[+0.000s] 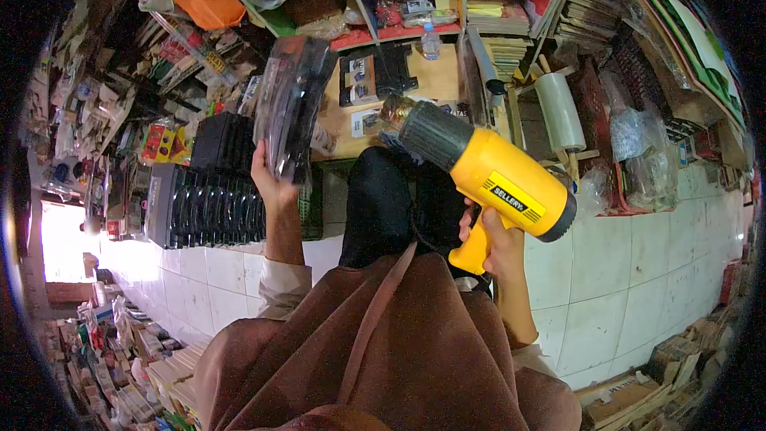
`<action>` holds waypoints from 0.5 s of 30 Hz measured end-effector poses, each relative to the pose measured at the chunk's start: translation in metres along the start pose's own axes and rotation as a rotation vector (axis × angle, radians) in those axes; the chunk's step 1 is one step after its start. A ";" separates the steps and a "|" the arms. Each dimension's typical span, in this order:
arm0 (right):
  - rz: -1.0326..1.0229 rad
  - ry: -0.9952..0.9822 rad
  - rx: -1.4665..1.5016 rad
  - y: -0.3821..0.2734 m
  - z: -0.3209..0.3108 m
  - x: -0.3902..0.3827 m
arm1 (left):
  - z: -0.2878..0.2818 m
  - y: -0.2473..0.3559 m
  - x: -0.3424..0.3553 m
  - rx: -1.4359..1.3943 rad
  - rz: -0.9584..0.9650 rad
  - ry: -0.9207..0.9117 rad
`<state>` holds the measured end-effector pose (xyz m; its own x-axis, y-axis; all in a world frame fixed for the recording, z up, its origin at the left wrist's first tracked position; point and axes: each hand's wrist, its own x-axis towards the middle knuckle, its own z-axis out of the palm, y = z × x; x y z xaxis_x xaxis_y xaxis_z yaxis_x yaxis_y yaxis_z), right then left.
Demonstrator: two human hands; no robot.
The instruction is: Shrink wrapping various products using a heat gun.
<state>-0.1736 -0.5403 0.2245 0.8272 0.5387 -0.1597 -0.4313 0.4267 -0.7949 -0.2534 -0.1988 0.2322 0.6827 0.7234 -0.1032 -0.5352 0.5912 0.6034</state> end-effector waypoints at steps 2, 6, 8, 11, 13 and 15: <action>0.035 -0.002 -0.020 0.006 -0.006 -0.007 | 0.028 -0.002 -0.006 -0.014 -0.044 -0.086; 0.038 -0.002 -0.102 0.015 0.003 -0.016 | 0.030 -0.014 0.007 0.057 0.049 -0.074; 0.086 0.004 -0.123 0.023 0.001 -0.015 | 0.028 -0.017 0.014 0.041 0.066 -0.124; 0.101 -0.020 -0.053 0.025 0.008 -0.012 | 0.027 -0.022 0.015 0.056 0.110 -0.132; 0.109 -0.009 -0.003 0.021 0.015 -0.010 | 0.026 -0.025 0.015 0.057 0.102 -0.138; 0.086 0.011 0.023 0.022 0.017 -0.003 | 0.025 -0.026 0.013 0.047 0.090 -0.116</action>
<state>-0.1921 -0.5199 0.2177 0.7905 0.5663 -0.2333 -0.5089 0.3954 -0.7646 -0.2183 -0.2139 0.2354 0.6874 0.7250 0.0431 -0.5749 0.5068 0.6424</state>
